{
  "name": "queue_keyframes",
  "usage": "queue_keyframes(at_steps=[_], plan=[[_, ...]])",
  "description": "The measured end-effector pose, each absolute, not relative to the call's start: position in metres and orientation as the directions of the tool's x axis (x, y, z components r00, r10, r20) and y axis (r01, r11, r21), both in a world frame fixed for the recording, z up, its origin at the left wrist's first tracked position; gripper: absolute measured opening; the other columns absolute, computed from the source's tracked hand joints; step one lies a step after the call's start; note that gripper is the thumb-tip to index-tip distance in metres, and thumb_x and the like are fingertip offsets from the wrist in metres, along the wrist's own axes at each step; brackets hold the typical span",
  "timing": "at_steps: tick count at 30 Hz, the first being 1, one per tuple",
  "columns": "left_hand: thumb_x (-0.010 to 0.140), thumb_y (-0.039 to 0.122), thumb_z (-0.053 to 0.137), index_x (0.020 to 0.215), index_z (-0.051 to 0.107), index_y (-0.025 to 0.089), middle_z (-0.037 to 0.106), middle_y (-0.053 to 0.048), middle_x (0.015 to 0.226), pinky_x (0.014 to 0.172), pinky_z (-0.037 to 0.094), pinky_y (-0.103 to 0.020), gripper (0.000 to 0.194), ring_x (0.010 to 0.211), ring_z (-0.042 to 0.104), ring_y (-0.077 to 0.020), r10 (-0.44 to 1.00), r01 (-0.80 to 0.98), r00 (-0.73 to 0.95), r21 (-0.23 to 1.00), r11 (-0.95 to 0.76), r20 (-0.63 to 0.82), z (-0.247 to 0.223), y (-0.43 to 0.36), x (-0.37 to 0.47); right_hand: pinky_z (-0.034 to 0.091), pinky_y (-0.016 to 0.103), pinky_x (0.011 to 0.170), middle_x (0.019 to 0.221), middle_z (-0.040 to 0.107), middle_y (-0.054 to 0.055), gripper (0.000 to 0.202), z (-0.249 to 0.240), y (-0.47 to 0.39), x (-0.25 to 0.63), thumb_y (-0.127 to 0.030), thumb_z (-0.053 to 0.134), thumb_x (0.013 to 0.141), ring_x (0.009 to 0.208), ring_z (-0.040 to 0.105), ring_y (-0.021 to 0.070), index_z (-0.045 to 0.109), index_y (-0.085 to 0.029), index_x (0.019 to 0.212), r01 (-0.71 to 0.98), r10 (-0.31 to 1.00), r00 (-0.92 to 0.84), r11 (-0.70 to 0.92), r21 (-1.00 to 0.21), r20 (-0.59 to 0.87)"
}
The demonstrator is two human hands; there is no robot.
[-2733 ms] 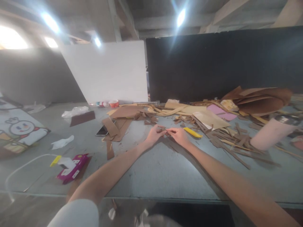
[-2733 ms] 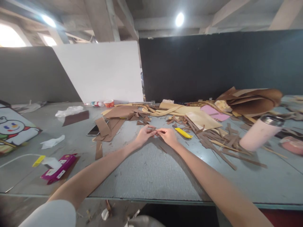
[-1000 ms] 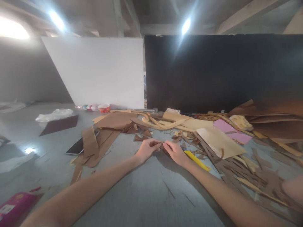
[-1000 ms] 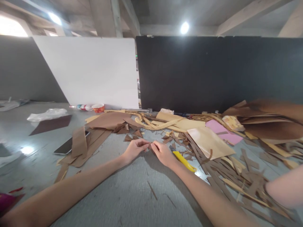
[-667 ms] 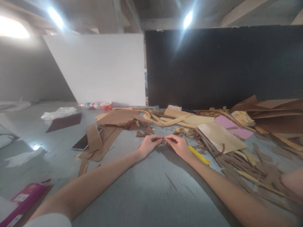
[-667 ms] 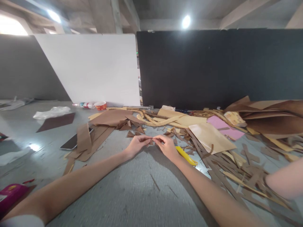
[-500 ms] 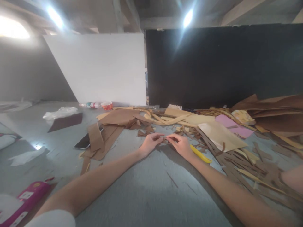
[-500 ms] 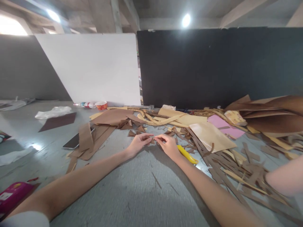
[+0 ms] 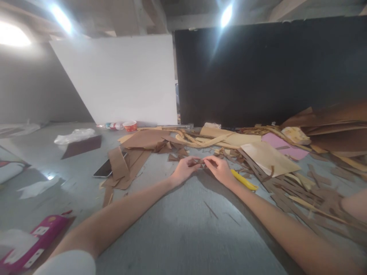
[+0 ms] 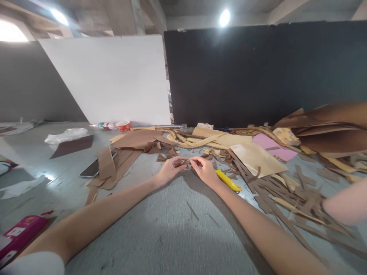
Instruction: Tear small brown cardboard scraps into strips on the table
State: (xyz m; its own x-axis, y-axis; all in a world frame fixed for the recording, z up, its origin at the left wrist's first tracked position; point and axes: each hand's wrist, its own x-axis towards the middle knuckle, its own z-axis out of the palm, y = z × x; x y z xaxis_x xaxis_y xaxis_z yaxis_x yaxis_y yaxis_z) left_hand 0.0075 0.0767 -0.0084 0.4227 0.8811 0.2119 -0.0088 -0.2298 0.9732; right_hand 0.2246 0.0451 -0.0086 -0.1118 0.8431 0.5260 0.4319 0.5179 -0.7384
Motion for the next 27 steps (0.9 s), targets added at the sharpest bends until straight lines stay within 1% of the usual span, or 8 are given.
queue_keyframes(at_steps=[6, 9, 16, 19, 21, 24, 26, 27], plan=[[0.080, 0.054, 0.092, 0.124, 0.073, 0.016, 0.073, -0.001, 0.077, 0.074, 0.052, -0.031, 0.060, 0.072, 0.068, -0.0166, 0.880, 0.051, 0.426, 0.965, -0.256, 0.211, -0.013, 0.080, 0.005, 0.060, 0.036, 0.077, 0.089, 0.082, 0.005, 0.032, -0.008, 0.046, 0.225, -0.052, 0.063, 0.102, 0.079, 0.077, 0.0246, 0.080, -0.025, 0.098, 0.439, 0.863, -0.140, 0.494, -0.751, 0.486], [0.082, 0.052, 0.090, 0.126, 0.072, 0.017, 0.073, -0.001, 0.077, 0.074, 0.051, -0.030, 0.059, 0.072, 0.067, -0.0164, 0.876, 0.072, 0.432, 0.960, -0.269, 0.213, -0.015, 0.080, 0.005, 0.060, 0.035, 0.078, 0.090, 0.082, 0.005, 0.030, -0.009, 0.046, 0.225, -0.051, 0.066, 0.100, 0.081, 0.077, 0.0245, 0.080, -0.025, 0.099, 0.443, 0.861, -0.152, 0.499, -0.745, 0.486], [0.088, 0.044, 0.084, 0.120, 0.074, 0.017, 0.074, -0.001, 0.078, 0.073, 0.051, -0.029, 0.043, 0.073, 0.068, -0.0164, 0.861, 0.165, 0.445, 0.922, -0.350, 0.247, -0.010, 0.075, 0.005, 0.055, 0.033, 0.074, 0.078, 0.077, 0.002, 0.029, -0.012, 0.047, 0.226, -0.050, 0.064, 0.101, 0.073, 0.071, 0.0219, 0.076, -0.024, 0.094, 0.458, 0.868, -0.217, 0.494, -0.739, 0.447], [0.091, 0.041, 0.080, 0.116, 0.076, 0.018, 0.073, -0.001, 0.079, 0.074, 0.052, -0.029, 0.034, 0.075, 0.068, -0.0169, 0.849, 0.217, 0.462, 0.896, -0.388, 0.256, -0.007, 0.073, 0.007, 0.055, 0.033, 0.074, 0.080, 0.077, 0.003, 0.028, -0.012, 0.047, 0.226, -0.048, 0.063, 0.101, 0.075, 0.070, 0.0225, 0.075, -0.024, 0.094, 0.463, 0.861, -0.215, 0.506, -0.728, 0.462], [0.097, 0.040, 0.072, 0.113, 0.076, 0.019, 0.075, -0.003, 0.084, 0.076, 0.054, -0.030, 0.027, 0.079, 0.070, -0.0185, 0.843, 0.255, 0.463, 0.869, -0.424, 0.275, -0.005, 0.070, 0.008, 0.054, 0.034, 0.075, 0.081, 0.077, 0.004, 0.027, -0.012, 0.047, 0.226, -0.047, 0.062, 0.100, 0.077, 0.070, 0.0231, 0.074, -0.024, 0.094, 0.476, 0.854, -0.204, 0.513, -0.714, 0.478], [0.106, 0.026, 0.053, 0.118, 0.073, 0.021, 0.079, -0.008, 0.104, 0.090, 0.057, -0.037, 0.025, 0.096, 0.072, -0.0226, 0.845, 0.377, 0.332, 0.762, -0.527, 0.420, -0.003, 0.067, 0.006, 0.054, 0.034, 0.076, 0.082, 0.076, 0.004, 0.027, -0.013, 0.048, 0.225, -0.048, 0.062, 0.100, 0.077, 0.070, 0.0232, 0.070, -0.024, 0.091, 0.500, 0.858, -0.159, 0.496, -0.710, 0.488], [0.101, 0.010, 0.045, 0.125, 0.070, 0.021, 0.076, -0.012, 0.119, 0.106, 0.054, -0.045, 0.036, 0.116, 0.067, -0.0266, 0.798, 0.527, 0.213, 0.621, -0.580, 0.564, -0.003, 0.068, 0.001, 0.054, 0.034, 0.075, 0.082, 0.076, 0.005, 0.028, -0.014, 0.050, 0.225, -0.049, 0.061, 0.099, 0.077, 0.070, 0.0232, 0.068, -0.024, 0.090, 0.510, 0.870, -0.113, 0.465, -0.724, 0.479], [0.096, 0.004, 0.044, 0.128, 0.068, 0.021, 0.073, -0.013, 0.126, 0.111, 0.051, -0.049, 0.044, 0.125, 0.063, -0.0287, 0.775, 0.606, 0.198, 0.547, -0.578, 0.600, -0.004, 0.069, -0.003, 0.054, 0.034, 0.075, 0.083, 0.076, 0.005, 0.028, -0.014, 0.050, 0.225, -0.050, 0.061, 0.099, 0.078, 0.070, 0.0233, 0.067, -0.024, 0.090, 0.512, 0.875, -0.094, 0.451, -0.731, 0.475]])
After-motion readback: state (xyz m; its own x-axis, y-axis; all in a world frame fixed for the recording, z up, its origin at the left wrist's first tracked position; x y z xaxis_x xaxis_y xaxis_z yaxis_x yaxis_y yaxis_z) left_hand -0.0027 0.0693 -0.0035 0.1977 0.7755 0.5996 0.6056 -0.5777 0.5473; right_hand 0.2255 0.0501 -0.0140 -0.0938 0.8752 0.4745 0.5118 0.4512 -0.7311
